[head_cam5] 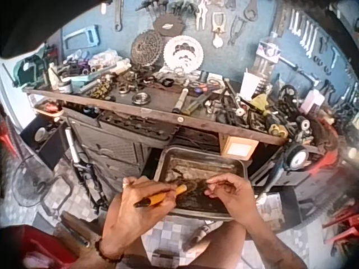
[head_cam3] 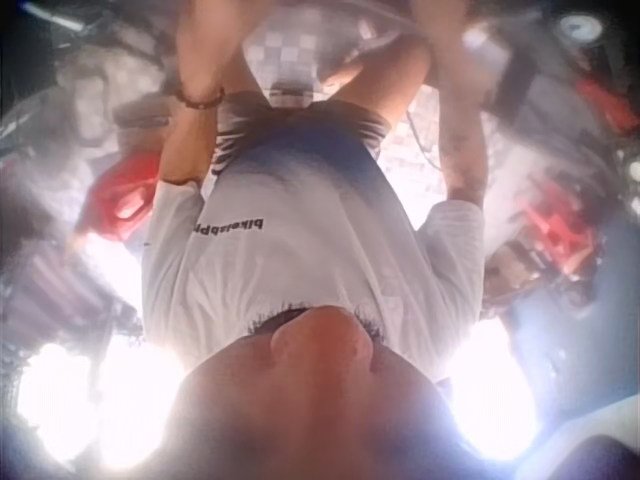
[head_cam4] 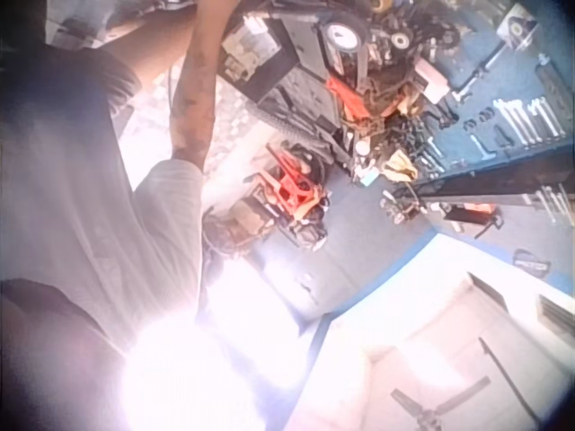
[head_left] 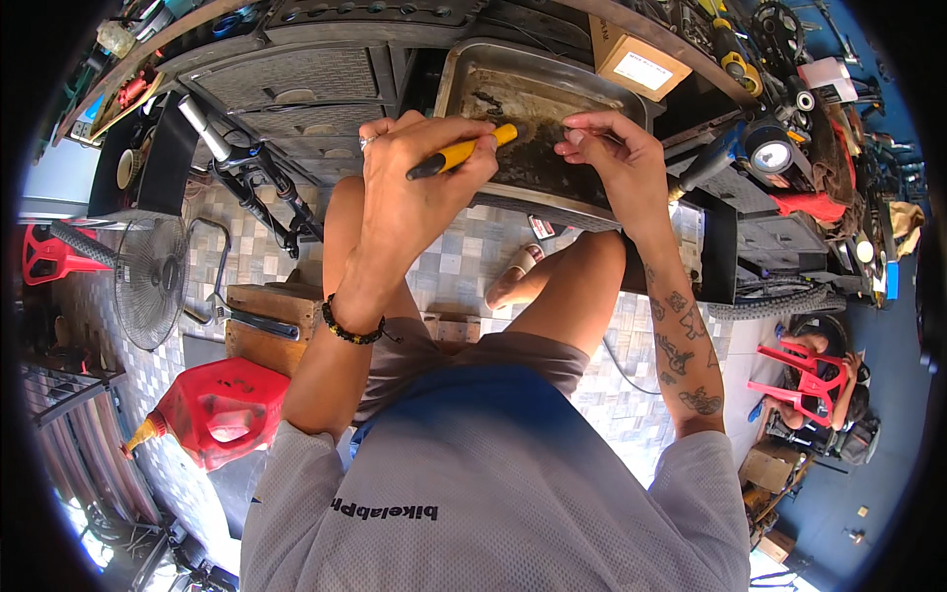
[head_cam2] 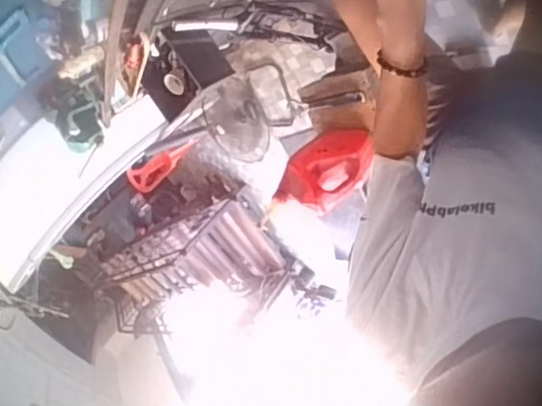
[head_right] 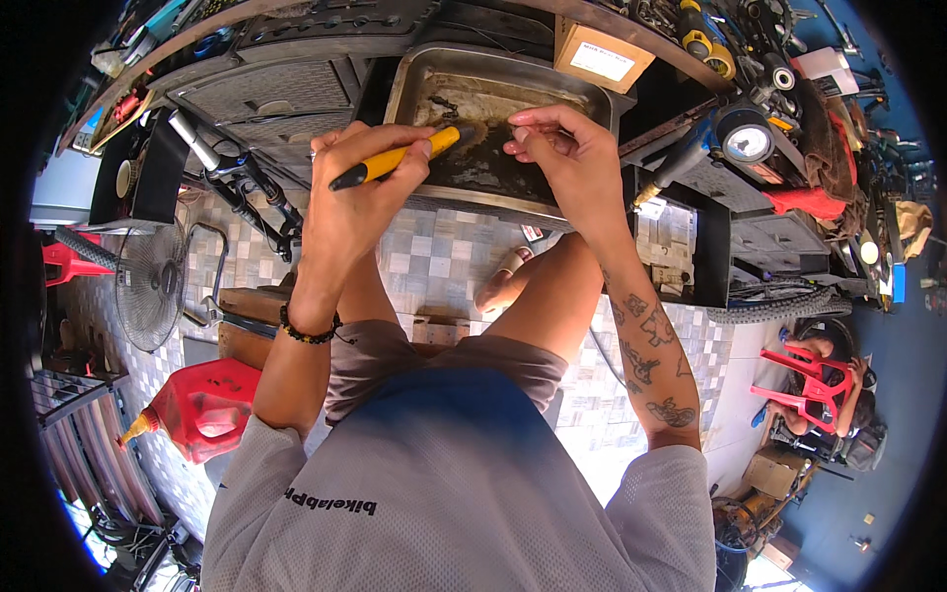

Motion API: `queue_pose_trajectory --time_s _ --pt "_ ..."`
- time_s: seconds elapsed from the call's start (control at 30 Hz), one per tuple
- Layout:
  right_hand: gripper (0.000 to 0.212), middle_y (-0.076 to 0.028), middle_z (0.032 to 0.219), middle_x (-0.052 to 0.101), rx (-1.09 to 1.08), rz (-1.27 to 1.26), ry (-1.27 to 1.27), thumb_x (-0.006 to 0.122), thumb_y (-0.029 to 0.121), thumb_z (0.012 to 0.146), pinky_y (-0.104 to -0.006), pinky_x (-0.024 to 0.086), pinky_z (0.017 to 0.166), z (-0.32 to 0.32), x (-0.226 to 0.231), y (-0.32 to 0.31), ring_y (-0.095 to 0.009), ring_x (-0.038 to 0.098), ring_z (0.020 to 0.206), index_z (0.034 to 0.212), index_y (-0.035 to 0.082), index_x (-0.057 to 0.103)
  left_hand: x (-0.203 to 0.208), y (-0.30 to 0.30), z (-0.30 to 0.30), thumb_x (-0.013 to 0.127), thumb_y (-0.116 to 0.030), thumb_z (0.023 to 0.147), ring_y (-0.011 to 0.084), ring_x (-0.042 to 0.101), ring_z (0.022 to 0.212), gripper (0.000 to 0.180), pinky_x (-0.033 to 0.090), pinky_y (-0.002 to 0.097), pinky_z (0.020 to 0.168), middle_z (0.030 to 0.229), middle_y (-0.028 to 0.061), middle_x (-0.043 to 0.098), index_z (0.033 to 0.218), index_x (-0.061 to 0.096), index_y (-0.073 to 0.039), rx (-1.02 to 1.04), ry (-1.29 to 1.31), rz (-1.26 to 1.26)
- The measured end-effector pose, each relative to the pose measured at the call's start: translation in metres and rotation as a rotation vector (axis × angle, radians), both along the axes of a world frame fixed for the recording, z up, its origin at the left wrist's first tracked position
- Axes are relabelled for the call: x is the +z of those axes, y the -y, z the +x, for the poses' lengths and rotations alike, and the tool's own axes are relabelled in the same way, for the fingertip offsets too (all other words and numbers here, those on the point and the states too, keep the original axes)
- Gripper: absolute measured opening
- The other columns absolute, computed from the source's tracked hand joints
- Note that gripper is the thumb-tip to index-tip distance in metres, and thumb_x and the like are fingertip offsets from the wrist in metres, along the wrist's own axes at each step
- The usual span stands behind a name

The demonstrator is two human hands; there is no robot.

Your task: The person uses a yellow utility knife to scrape grease and grime from small metal bicycle parts held over a metal tray. The person repeatedly scrapes the parts and occasionally places them on the workbench.

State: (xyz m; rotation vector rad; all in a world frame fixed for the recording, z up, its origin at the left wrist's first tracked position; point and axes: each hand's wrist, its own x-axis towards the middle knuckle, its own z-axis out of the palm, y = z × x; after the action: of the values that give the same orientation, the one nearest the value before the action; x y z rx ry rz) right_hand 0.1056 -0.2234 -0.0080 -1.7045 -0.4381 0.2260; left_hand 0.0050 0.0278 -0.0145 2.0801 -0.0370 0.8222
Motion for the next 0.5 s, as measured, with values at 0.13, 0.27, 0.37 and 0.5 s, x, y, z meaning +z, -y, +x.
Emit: queue_pose_trajectory --time_s 0.13,0.27,0.37,0.5 --pt "0.023 -0.015 0.131 0.083 0.029 0.019 -0.005 0.076 0.004 0.112 -0.035 0.068 0.1 -0.005 0.0 -0.002 -0.024 0.084 0.111 0.131 -0.006 0.08 0.001 0.0 0.002 0.088 -0.018 0.094 0.0204 0.073 0.074 0.014 0.051 0.0335 0.091 0.081 0.0069 0.082 0.105 0.091 -0.011 -0.046 -0.051 -0.25" --pt "0.024 -0.017 0.134 0.082 0.052 0.023 -0.021 0.075 0.003 0.112 -0.0369 0.068 0.102 -0.007 0.001 -0.002 -0.026 0.084 0.113 0.134 -0.006 0.08 0.004 0.003 0.0 0.086 -0.019 0.097 0.0195 0.073 0.074 0.017 0.053 0.0327 0.087 0.077 0.0088 0.079 0.108 0.091 -0.008 -0.093 -0.053 -0.412" --pt "0.025 -0.018 0.137 0.08 0.056 0.072 -0.005 0.074 0.003 0.113 -0.0391 0.068 0.105 -0.007 0.002 -0.003 -0.027 0.083 0.117 0.135 -0.006 0.08 0.007 0.001 -0.002 0.086 -0.019 0.097 0.0202 0.073 0.074 0.017 0.054 0.0327 0.086 0.079 0.0088 0.08 0.108 0.09 -0.008 -0.058 -0.073 -0.301" --pt "0.025 -0.018 0.14 0.077 0.034 0.121 0.011 0.071 0.001 0.113 -0.041 0.069 0.107 -0.007 0.001 -0.005 -0.029 0.082 0.121 0.136 -0.005 0.079 0.01 -0.001 -0.008 0.079 -0.011 0.107 0.0207 0.084 0.092 0.025 0.063 0.0294 0.086 0.1 0.0168 0.084 0.123 0.085 0.006 -0.104 -0.177 -0.195"
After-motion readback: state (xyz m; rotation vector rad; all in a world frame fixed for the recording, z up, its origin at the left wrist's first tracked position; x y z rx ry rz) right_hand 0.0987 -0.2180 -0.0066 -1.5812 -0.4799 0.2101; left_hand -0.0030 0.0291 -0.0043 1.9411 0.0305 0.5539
